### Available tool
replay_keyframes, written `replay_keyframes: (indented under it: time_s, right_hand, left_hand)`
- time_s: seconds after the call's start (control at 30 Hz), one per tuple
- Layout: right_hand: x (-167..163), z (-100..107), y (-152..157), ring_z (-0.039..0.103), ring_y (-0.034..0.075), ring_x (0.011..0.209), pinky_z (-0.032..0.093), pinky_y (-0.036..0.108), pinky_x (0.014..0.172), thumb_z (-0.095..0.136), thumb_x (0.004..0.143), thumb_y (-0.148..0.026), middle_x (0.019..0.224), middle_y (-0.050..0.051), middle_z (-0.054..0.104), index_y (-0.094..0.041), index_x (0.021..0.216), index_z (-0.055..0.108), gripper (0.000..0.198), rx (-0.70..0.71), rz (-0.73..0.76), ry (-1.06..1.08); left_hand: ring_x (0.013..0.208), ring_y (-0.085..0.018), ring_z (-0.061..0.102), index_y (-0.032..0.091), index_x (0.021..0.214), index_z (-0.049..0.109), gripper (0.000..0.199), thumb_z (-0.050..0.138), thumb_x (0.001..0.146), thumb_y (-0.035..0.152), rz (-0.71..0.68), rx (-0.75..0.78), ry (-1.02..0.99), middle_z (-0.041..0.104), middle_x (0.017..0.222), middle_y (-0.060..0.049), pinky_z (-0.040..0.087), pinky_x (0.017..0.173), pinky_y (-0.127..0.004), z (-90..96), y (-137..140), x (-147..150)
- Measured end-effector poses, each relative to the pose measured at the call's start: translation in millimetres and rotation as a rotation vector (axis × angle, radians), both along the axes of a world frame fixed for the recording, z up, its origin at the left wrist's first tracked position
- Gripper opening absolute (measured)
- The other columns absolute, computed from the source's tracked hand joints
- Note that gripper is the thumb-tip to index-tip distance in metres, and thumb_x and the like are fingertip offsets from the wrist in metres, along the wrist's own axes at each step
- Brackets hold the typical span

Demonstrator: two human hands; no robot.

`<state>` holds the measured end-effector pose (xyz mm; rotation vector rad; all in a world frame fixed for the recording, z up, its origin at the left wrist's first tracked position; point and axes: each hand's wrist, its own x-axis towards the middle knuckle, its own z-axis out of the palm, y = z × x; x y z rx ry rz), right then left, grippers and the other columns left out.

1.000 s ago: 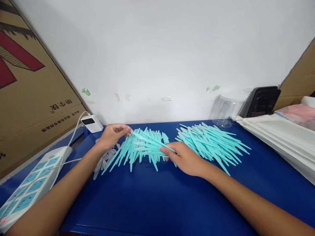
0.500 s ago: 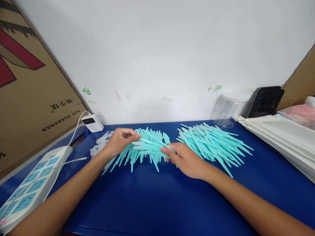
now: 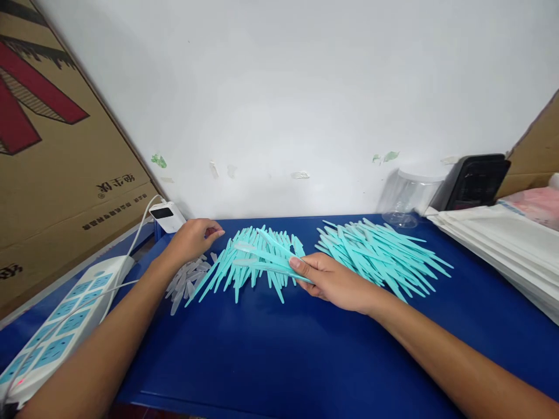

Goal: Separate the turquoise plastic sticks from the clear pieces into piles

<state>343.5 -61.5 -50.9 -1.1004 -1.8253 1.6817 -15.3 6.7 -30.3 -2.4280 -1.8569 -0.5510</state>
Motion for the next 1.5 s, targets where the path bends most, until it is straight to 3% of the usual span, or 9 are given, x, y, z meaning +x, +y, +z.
replay_keyframes:
  time_s: [0.17,0.33,0.63,0.8,0.97,1.07,1.2,1.37,1.5]
  right_hand:
    - [-1,4,-1,0.024,0.008,0.049,0.019,0.026,0.049,0.052,0.09,-0.083,0.058,-0.008,0.032,-0.023,0.069,0.035,0.065,0.024,0.037,-0.013]
    - [1,5,-2,0.026,0.008,0.049,0.022,0.027,0.049,0.047,0.092,-0.084,0.057,-0.007,0.032,-0.023,0.065,0.038,0.067,0.086,0.059,-0.019]
    - [-1,5,-2,0.028,0.008,0.049,0.025,0.027,0.051,0.049,0.093,-0.08,0.056,-0.007,0.035,-0.023,0.064,0.036,0.066,0.117,0.07,-0.027]
    - [-1,6,-2,0.031,0.009,0.051,0.029,0.028,0.054,0.047,0.097,-0.077,0.058,-0.006,0.036,-0.022,0.065,0.04,0.064,0.15,0.061,-0.029]
    - [-1,5,-2,0.033,0.009,0.051,0.03,0.027,0.054,0.048,0.094,-0.079,0.058,-0.006,0.038,-0.022,0.064,0.041,0.065,0.15,0.061,-0.04]
    - [1,3,-1,0.033,0.009,0.052,0.03,0.027,0.054,0.048,0.096,-0.077,0.059,-0.006,0.038,-0.022,0.066,0.041,0.064,0.152,0.066,-0.025]
    - [2,2,0,0.034,0.01,0.053,0.032,0.027,0.056,0.047,0.099,-0.074,0.06,-0.006,0.038,-0.021,0.067,0.043,0.061,0.166,0.069,-0.012]
    - [0,3,0,0.032,0.009,0.052,0.029,0.027,0.054,0.048,0.096,-0.077,0.059,-0.006,0.037,-0.022,0.067,0.042,0.063,0.14,0.046,-0.027]
    - [0,2,0,0.032,0.01,0.052,0.029,0.027,0.054,0.047,0.096,-0.078,0.059,-0.006,0.036,-0.022,0.066,0.042,0.064,0.145,0.05,-0.036]
  left_hand:
    - [0.084,-0.03,0.068,0.021,0.091,0.079,0.017,0.068,0.087,0.033,0.097,-0.047,0.091,0.076,0.09,-0.011,0.044,0.07,-0.036,-2.8,10,-29]
    - [0.081,-0.028,0.068,0.023,0.087,0.08,0.014,0.073,0.08,0.034,0.079,-0.124,0.032,0.077,0.088,-0.009,0.046,0.071,-0.035,-8.4,18,-45]
    - [0.097,-0.035,0.068,0.021,0.101,0.08,0.024,0.064,0.084,0.025,0.063,-0.023,0.074,0.074,0.101,-0.015,0.051,0.083,-0.042,-20.0,27,-60]
    - [0.094,-0.031,0.069,0.021,0.091,0.079,0.018,0.065,0.085,0.03,0.067,-0.128,0.064,0.076,0.099,-0.013,0.05,0.081,-0.038,-13.8,26,-67]
    - [0.095,-0.032,0.068,0.02,0.089,0.078,0.033,0.074,0.079,0.052,0.048,-0.204,-0.012,0.077,0.1,-0.013,0.05,0.081,-0.038,2.7,15,-60]
    - [0.101,-0.03,0.066,0.021,0.097,0.079,0.043,0.074,0.08,0.06,-0.102,-0.325,-0.091,0.076,0.108,-0.01,0.05,0.086,-0.037,12.5,7,-48]
    - [0.104,-0.027,0.064,0.026,0.103,0.08,0.04,0.077,0.08,0.059,-0.292,-0.495,-0.096,0.073,0.112,-0.007,0.048,0.09,-0.035,19.2,1,-39]
    - [0.095,-0.025,0.062,0.023,0.094,0.079,0.036,0.078,0.079,0.057,-0.259,-0.546,-0.023,0.07,0.101,-0.007,0.047,0.081,-0.032,16.0,1,-38]
    - [0.076,-0.019,0.057,0.019,0.078,0.067,0.04,0.076,0.079,0.058,-0.229,-0.516,-0.116,0.067,0.082,-0.004,0.043,0.068,-0.028,14.9,0,-35]
